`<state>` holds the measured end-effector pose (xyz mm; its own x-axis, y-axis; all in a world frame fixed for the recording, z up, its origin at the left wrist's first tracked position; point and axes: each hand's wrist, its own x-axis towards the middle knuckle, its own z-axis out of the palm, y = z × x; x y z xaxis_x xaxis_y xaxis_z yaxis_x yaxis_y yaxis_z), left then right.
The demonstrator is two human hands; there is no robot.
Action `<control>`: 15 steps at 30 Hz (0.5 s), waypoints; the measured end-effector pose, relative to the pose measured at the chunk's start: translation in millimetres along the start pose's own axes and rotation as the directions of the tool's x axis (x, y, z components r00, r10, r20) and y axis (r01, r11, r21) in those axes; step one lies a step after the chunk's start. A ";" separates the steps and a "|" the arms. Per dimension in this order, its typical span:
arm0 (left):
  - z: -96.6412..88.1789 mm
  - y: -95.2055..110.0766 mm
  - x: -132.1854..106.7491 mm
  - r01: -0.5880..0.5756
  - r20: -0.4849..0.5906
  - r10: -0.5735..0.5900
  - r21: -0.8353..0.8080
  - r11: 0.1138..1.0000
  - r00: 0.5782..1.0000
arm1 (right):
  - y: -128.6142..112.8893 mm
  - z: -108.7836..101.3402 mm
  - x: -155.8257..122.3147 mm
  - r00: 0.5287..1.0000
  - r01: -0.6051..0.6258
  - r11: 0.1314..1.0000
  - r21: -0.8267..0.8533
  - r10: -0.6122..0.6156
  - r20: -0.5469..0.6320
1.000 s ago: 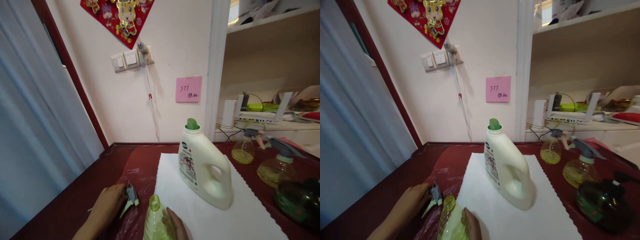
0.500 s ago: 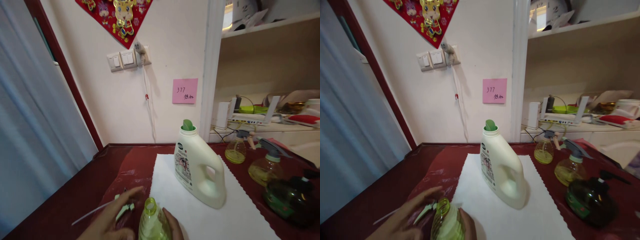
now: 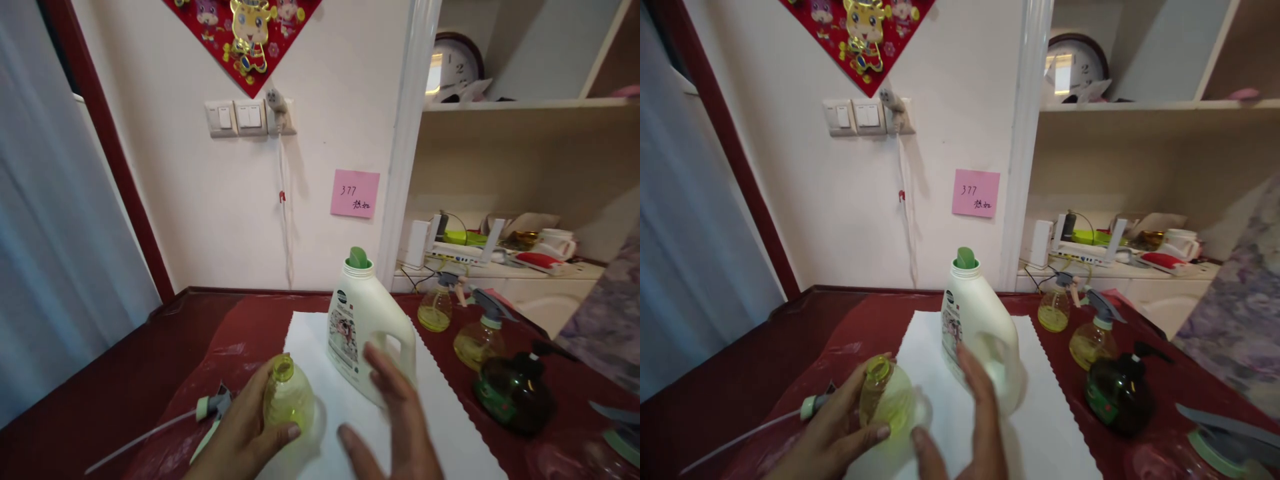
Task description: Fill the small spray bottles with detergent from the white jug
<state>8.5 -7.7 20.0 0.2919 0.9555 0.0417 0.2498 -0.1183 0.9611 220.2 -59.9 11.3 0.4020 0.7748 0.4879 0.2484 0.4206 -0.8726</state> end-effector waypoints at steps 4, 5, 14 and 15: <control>2.1 -39.6 6.7 -0.044 -0.010 0.047 0.171 0.984 0.999 | 1.0 -44.5 58.0 0.989 0.019 0.994 -0.103 -0.033 -0.142; 2.8 -47.1 7.4 -0.048 -0.021 0.053 0.200 0.979 0.998 | 6.2 -51.8 69.7 0.987 0.000 0.988 -0.156 -0.025 -0.159; 14.5 -73.0 8.6 -0.092 -0.126 0.114 0.170 0.981 0.985 | 54.8 -44.7 103.5 0.976 -0.217 0.976 -0.017 0.216 -0.029; 15.2 -74.5 9.4 -0.096 -0.131 0.119 0.169 0.981 0.984 | 55.2 -41.9 103.6 0.971 -0.234 0.972 -0.009 0.233 -0.055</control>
<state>6.7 6.0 -55.3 0.1963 0.9617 0.1911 0.3730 -0.2535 0.8925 312.4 23.8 14.7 0.4962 0.8246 0.2718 0.1557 0.2234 -0.9622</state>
